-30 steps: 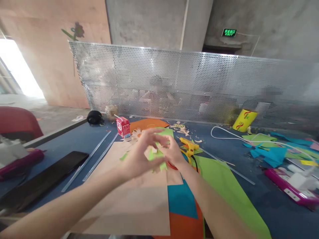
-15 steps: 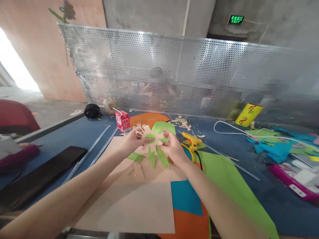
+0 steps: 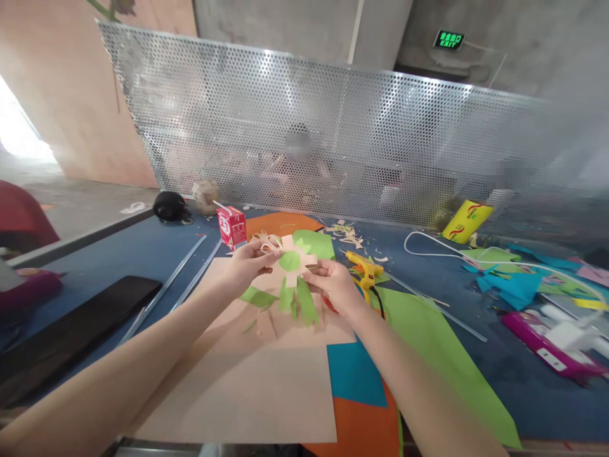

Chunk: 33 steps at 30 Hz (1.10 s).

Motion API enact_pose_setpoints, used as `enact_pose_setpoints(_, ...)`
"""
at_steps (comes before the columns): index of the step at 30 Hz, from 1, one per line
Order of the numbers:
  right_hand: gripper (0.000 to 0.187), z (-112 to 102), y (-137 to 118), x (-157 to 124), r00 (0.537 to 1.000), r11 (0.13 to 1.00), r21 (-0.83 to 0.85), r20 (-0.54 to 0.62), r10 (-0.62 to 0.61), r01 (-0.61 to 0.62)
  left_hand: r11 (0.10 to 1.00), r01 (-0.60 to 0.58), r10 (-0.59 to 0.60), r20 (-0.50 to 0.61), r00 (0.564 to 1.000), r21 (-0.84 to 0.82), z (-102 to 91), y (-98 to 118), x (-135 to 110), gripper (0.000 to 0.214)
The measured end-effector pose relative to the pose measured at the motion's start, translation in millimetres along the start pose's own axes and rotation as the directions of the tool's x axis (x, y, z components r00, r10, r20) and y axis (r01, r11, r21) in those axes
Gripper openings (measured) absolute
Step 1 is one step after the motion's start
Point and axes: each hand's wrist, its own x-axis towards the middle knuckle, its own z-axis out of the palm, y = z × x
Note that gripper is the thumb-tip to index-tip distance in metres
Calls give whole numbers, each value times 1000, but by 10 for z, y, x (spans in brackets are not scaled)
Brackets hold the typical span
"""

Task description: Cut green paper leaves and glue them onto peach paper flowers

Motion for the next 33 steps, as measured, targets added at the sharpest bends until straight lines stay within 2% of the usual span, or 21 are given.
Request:
enact_pose_setpoints(4,26,33,-4,-31,996,996,21,-8,92,-91,1000,-25,25,-26,999,-17,11,-29,21,30)
enact_pose_setpoints(6,22,34,3,-33,995,995,22,-11,99,-98,999,-18,17,-45,999,-31,24,-24,14,29)
enact_pose_setpoints(11,17,-10,18,7,994,998,26,-92,65,-63,991,103,-102,18,995,-91,44,-16,-2,31)
enact_pose_setpoints(14,18,-21,20,16,991,998,8,-110,70,-69,979,147,-149,-3,989,-142,37,-35,15,34)
enact_pose_setpoints(17,18,0,25,-4,996,997,1,-53,76,-76,975,125,-136,-47,990,-185,26,-57,35,36)
enact_pose_setpoints(20,20,29,37,-27,997,998,3,44,70,-71,992,57,-63,-51,997,-115,38,-70,30,36)
enact_pose_setpoints(22,18,31,49,-26,996,998,-2,63,63,-63,997,22,-24,-29,999,-71,63,-78,11,35)
enact_pose_setpoints(24,15,12,62,-5,998,999,2,25,54,-54,997,21,-22,-17,1000,-68,93,-95,-9,37)
enact_pose_setpoints(28,19,-48,87,55,997,999,21,-70,29,-27,993,93,-94,-8,996,-66,122,-150,-17,36)
enact_pose_setpoints(33,23,-50,101,63,996,999,16,-73,44,-43,996,64,-64,-4,998,-62,107,-199,10,31)
